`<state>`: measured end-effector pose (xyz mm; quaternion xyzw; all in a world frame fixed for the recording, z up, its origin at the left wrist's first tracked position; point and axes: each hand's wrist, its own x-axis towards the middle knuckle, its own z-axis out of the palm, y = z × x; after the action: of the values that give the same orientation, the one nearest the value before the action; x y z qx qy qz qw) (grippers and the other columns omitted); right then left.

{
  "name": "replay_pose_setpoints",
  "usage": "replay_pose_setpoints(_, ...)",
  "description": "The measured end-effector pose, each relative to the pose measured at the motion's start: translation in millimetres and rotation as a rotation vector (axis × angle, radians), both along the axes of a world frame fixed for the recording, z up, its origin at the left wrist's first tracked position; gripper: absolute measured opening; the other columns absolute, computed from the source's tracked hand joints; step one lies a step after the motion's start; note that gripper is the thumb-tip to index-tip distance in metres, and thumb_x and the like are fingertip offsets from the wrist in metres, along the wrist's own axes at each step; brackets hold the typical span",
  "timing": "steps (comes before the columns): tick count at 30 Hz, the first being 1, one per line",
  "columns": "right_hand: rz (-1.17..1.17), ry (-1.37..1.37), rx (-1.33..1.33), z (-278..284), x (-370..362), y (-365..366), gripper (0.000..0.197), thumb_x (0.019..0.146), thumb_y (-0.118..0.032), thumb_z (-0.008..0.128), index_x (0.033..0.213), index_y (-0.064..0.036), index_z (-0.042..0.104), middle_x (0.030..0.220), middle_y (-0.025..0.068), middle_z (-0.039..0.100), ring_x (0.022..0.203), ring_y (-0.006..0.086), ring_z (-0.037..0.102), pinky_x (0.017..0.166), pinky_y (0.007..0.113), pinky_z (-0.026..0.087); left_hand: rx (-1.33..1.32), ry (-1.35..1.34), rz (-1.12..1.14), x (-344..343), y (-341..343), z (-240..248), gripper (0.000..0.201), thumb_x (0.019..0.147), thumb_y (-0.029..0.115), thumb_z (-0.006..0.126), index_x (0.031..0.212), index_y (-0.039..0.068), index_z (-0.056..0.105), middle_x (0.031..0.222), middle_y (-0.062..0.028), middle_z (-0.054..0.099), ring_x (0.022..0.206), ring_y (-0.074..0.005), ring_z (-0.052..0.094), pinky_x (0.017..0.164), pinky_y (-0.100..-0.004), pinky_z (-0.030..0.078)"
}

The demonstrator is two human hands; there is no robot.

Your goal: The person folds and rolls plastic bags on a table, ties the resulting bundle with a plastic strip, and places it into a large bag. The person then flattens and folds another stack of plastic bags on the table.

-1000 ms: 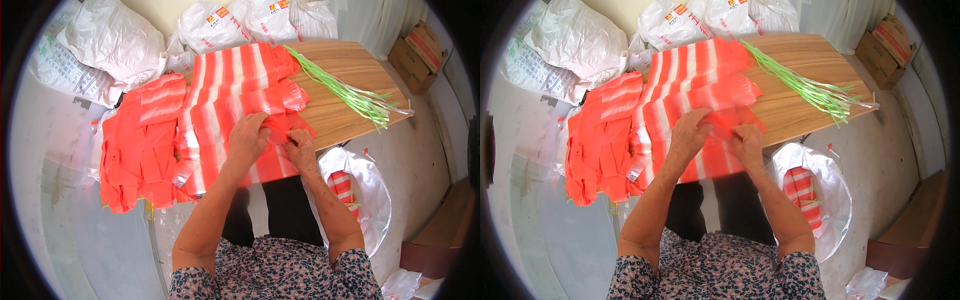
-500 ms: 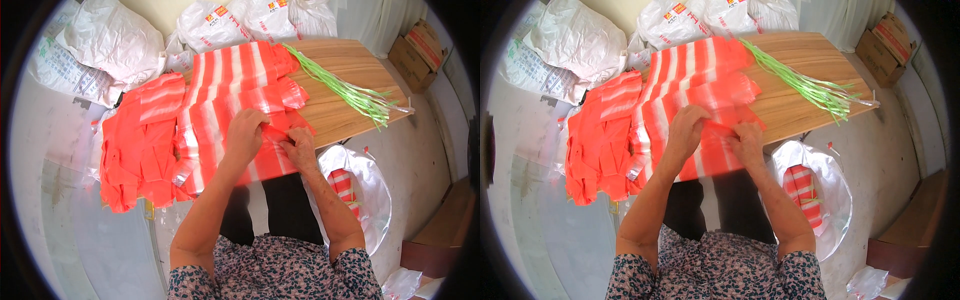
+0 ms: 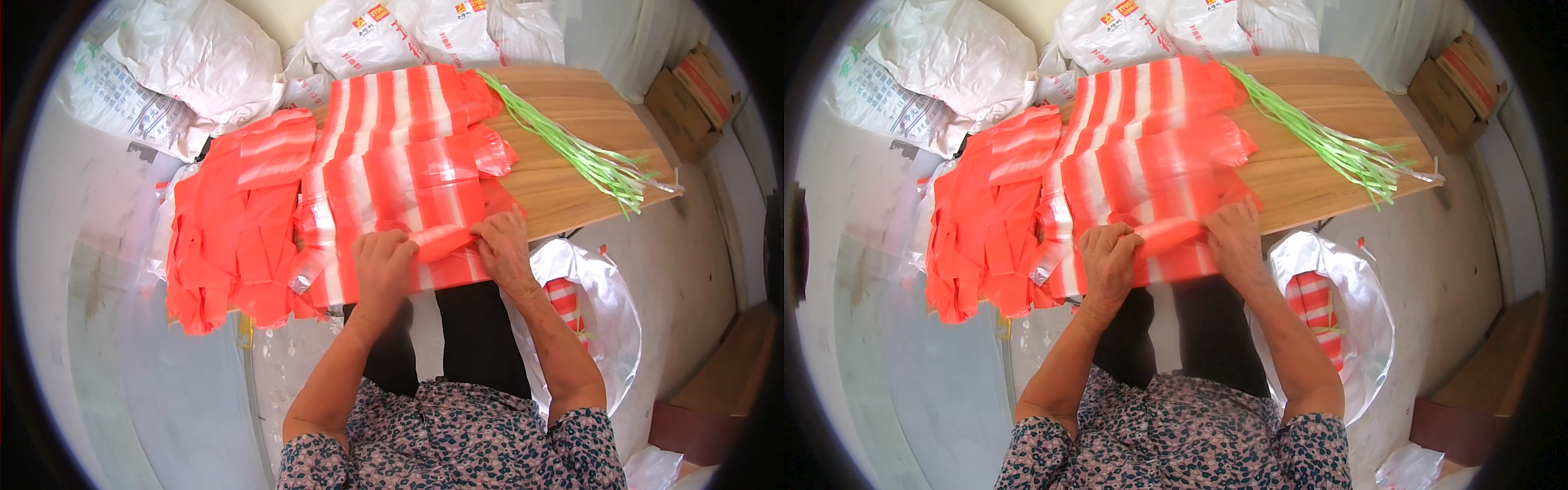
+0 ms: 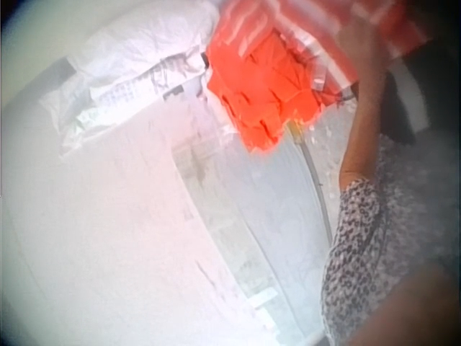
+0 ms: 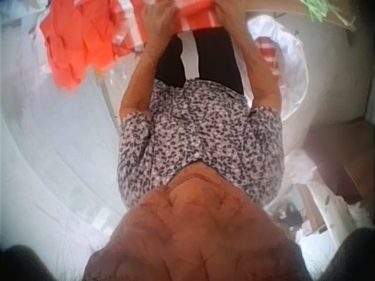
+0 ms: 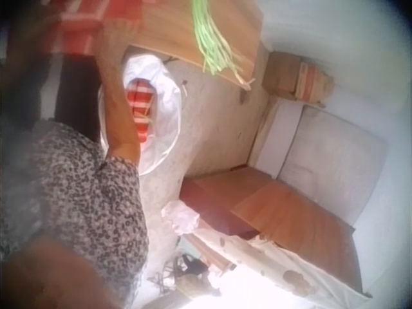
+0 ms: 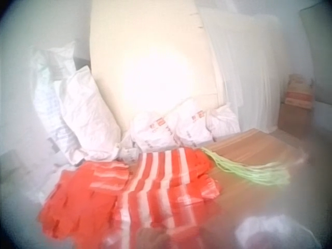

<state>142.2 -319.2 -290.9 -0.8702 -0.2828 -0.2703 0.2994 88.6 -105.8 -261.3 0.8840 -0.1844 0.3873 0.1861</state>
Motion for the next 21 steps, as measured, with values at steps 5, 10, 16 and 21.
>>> replay_pose_setpoints(5,0.034,0.029,0.007,-0.8,-4.0,-5.5,0.025,0.073,0.001,0.062,0.096,-0.0074,0.062,0.088,0.0072,0.056,0.090,0.0271,0.054,0.102,0.052,0.032,0.005,0.013,0.026,-8.5,3.3,-10.3,0.013,0.068,0.005,0.060,0.081,0.009,0.059,0.087,-0.0039,0.057,0.081,-0.0225,0.054,0.076,-0.0362,0.038)
replay_pose_setpoints(10,0.070,0.059,0.012,4.7,-8.4,-3.6,0.026,0.073,0.002,0.061,0.097,-0.0071,0.062,0.087,0.0077,0.057,0.090,0.0272,0.055,0.102,0.050,0.033,-0.074,0.029,0.038,-19.7,7.6,-11.1,0.013,0.068,0.001,0.063,0.079,0.008,0.062,0.083,-0.0034,0.059,0.076,-0.0224,0.054,0.072,-0.0358,0.037)
replay_pose_setpoints(16,0.148,0.059,-0.026,11.3,-12.7,-6.6,0.021,0.074,0.002,0.060,0.093,-0.0063,0.065,0.085,0.0067,0.056,0.088,0.0263,0.055,0.103,0.050,0.032,-0.086,0.036,0.075,-23.5,16.1,-19.3,0.014,0.067,0.001,0.064,0.078,0.009,0.064,0.080,-0.0027,0.059,0.075,-0.0222,0.055,0.072,-0.0352,0.037)
replay_pose_setpoints(21,0.189,0.096,-0.087,14.5,-14.8,-8.2,0.021,0.073,0.000,0.059,0.092,-0.0073,0.064,0.088,0.0073,0.052,0.090,0.0270,0.053,0.103,0.050,0.032,-0.075,0.058,0.027,-22.8,21.9,-19.7,0.010,0.069,0.005,0.063,0.076,0.011,0.063,0.080,-0.0013,0.059,0.075,-0.0215,0.055,0.072,-0.0345,0.037)
